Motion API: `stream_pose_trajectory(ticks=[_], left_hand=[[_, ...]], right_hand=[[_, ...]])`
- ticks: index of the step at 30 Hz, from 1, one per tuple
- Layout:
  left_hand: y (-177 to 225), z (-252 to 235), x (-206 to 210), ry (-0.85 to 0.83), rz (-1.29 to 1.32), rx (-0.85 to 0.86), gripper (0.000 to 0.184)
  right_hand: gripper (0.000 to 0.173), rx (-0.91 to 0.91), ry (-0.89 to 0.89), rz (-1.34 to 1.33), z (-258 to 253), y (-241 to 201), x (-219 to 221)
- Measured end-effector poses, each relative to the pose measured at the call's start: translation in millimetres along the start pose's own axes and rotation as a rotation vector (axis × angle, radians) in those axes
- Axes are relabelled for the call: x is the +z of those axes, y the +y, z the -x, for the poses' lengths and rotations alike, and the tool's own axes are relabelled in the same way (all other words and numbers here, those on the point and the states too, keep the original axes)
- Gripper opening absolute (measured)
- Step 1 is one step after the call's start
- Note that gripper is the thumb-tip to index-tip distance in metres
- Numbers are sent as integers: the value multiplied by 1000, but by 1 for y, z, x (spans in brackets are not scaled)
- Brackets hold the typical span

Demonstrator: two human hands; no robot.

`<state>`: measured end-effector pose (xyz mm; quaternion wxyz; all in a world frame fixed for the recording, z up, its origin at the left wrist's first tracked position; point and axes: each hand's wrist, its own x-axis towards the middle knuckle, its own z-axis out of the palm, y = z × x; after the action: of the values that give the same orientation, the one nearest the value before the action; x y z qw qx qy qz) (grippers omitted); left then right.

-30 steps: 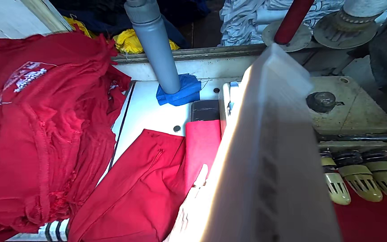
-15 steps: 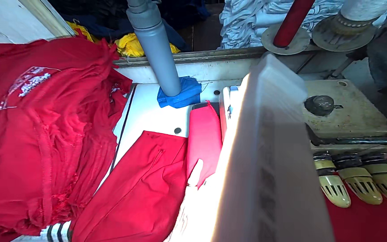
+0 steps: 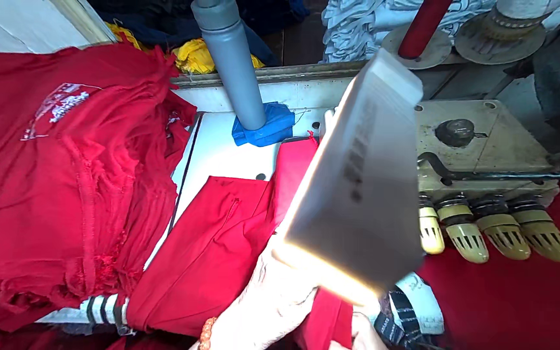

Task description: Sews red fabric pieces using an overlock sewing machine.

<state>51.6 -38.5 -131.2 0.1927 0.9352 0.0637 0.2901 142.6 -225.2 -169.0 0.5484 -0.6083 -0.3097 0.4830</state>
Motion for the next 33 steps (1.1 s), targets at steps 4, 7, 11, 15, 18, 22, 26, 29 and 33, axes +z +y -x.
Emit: stream_pose_trajectory(ticks=[4,7,11,15,18,22,26,29,33], left_hand=[[4,-3,-2,10,-21,17,34],[17,21,1,203,21,11,22],[52,87,12,37,-90,-186,33],[55,135,31,-369,-142,-347,19],[59,126,16,-827,30,-721,26],[47,135,20,-883,140,-934,29],[45,155,27,-587,262,-1013,24],[48,164,28,-387,387,-1110,23],[51,160,19,208,830,-1560,19]], right_hand=[[32,-51,-106,524,6,31,8],[39,118,-170,556,10,39,15],[43,166,-242,558,14,49,21],[43,81,-212,595,14,73,34],[41,241,-313,638,9,71,39],[37,299,-315,568,6,78,44],[34,277,-302,495,10,81,47],[35,233,-302,470,14,77,47],[24,181,-303,179,22,75,44]])
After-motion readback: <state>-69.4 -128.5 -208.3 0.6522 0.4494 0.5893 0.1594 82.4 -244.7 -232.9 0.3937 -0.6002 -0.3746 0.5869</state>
